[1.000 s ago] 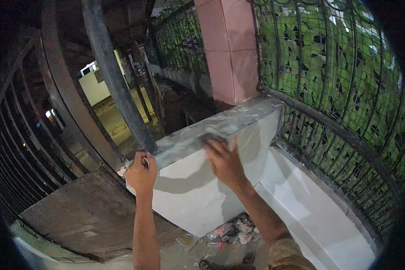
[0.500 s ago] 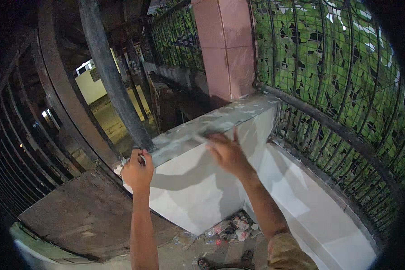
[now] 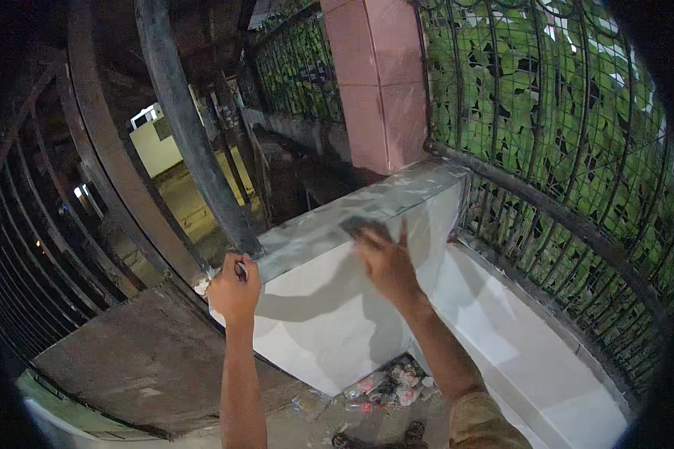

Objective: The person is using a piece of sandpaper to sand down a freshly plastered or filled wall section.

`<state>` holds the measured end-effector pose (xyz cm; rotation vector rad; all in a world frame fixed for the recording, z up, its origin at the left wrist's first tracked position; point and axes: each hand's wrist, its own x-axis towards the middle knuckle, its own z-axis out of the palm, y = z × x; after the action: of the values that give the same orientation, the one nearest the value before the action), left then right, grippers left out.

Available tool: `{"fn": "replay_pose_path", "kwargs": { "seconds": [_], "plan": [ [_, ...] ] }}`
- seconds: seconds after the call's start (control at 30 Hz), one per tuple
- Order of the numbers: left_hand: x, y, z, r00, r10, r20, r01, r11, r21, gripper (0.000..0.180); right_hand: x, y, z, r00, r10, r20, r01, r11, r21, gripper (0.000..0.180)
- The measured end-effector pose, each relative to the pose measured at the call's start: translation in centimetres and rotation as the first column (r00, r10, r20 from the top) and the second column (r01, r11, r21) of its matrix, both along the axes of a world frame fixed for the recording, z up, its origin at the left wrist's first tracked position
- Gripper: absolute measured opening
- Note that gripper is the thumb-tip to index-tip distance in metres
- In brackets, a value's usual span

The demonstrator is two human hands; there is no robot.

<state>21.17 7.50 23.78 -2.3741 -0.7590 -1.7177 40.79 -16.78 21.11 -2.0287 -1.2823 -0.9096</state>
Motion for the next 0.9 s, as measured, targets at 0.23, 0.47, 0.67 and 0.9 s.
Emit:
{"fn": "replay_pose_path", "kwargs": {
  "seconds": [0.23,0.47,0.67,0.9],
  "plan": [
    [0.3,-0.6,0.5,0.999,-0.025,0.02,0.025,1.0,-0.011,0.016,1.7,-1.7,1.6,0.989,-0.039,-0.141,0.038,0.999,-0.012,0.031],
    [-0.3,-0.1,0.2,1.0,-0.004,-0.012,0.004,1.0,-0.006,0.016,-0.3,-0.7,0.6,0.966,0.25,-0.067,-0.252,0.967,-0.029,0.032],
    [0.0,-0.1,-0.2,1.0,-0.014,-0.019,0.014,1.0,0.013,0.015,0.3,-2.0,-1.0,0.995,0.067,-0.072,-0.075,0.991,-0.114,0.037],
    [-0.1,-0.2,-0.1,1.0,0.0,-0.009,0.0,1.0,-0.018,0.017,0.2,-1.5,-0.6,0.988,0.056,-0.144,-0.054,0.998,0.014,0.027]
  ]
}}
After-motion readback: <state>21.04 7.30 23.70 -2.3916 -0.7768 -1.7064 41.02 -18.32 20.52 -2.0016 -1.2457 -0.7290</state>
